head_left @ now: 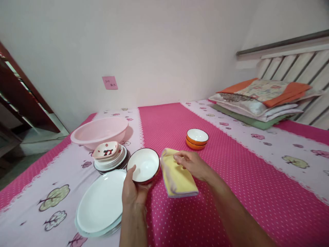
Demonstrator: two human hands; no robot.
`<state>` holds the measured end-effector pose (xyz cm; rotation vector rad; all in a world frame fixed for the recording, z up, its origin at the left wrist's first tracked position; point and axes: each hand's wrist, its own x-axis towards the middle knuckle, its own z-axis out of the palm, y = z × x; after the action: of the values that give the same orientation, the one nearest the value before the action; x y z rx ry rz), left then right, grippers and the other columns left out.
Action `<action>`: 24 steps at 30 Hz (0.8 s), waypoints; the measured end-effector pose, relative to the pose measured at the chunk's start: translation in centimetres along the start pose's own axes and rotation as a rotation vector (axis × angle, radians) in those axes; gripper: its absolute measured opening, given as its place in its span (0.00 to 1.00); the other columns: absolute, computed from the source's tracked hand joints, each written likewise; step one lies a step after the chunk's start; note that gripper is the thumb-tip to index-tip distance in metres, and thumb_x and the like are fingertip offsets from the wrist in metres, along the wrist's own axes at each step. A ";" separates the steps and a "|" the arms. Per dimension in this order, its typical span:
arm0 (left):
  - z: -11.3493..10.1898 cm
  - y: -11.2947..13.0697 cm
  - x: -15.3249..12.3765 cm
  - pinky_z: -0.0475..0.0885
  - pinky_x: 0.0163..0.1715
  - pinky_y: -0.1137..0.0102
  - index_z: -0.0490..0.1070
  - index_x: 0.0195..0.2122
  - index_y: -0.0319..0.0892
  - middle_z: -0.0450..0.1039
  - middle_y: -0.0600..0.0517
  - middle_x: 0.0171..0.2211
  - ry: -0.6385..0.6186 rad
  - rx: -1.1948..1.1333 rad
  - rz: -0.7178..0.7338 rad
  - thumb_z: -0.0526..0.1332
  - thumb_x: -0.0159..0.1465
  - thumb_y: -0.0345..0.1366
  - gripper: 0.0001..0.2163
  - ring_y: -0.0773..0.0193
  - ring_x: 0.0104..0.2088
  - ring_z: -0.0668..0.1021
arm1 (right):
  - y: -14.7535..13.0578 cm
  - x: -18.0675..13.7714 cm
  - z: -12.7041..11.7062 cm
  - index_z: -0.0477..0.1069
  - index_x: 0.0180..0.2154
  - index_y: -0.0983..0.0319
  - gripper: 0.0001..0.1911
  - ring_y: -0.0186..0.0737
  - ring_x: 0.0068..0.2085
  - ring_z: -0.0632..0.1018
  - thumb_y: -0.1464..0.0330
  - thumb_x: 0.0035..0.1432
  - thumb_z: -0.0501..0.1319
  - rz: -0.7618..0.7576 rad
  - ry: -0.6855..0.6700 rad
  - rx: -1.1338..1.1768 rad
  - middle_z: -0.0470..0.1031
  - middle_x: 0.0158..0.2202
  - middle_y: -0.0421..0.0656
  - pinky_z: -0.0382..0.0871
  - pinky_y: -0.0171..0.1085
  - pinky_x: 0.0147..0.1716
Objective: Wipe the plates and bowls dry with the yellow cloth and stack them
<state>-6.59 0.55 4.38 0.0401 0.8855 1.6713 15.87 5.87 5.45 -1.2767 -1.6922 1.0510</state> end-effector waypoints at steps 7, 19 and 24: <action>-0.3 0.6 0.0 0.82 0.43 0.39 0.75 0.56 0.46 0.79 0.42 0.55 -0.033 -0.019 0.053 0.64 0.63 0.29 0.19 0.41 0.53 0.81 | 6.3 -0.1 1.3 0.78 0.44 0.64 0.22 0.57 0.49 0.81 0.53 0.58 0.68 0.296 0.383 -0.216 0.82 0.47 0.57 0.71 0.47 0.48; -0.3 -0.2 0.3 0.79 0.56 0.47 0.79 0.51 0.43 0.82 0.46 0.52 0.056 -0.043 0.082 0.67 0.67 0.35 0.12 0.53 0.49 0.83 | 5.4 -0.7 2.4 0.75 0.48 0.65 0.23 0.55 0.39 0.87 0.65 0.49 0.69 0.463 0.299 0.964 0.86 0.36 0.52 0.83 0.48 0.39; 0.1 -1.0 0.2 0.79 0.57 0.59 0.80 0.51 0.42 0.84 0.48 0.49 0.042 0.003 0.161 0.68 0.68 0.37 0.12 0.57 0.49 0.84 | 0.5 -2.3 0.0 0.73 0.52 0.61 0.29 0.52 0.38 0.85 0.60 0.48 0.72 0.191 0.694 0.685 0.85 0.43 0.48 0.81 0.44 0.34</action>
<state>-5.74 0.78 3.79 0.0803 0.9368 1.8257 16.59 3.70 4.76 -1.1507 -0.6183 1.0040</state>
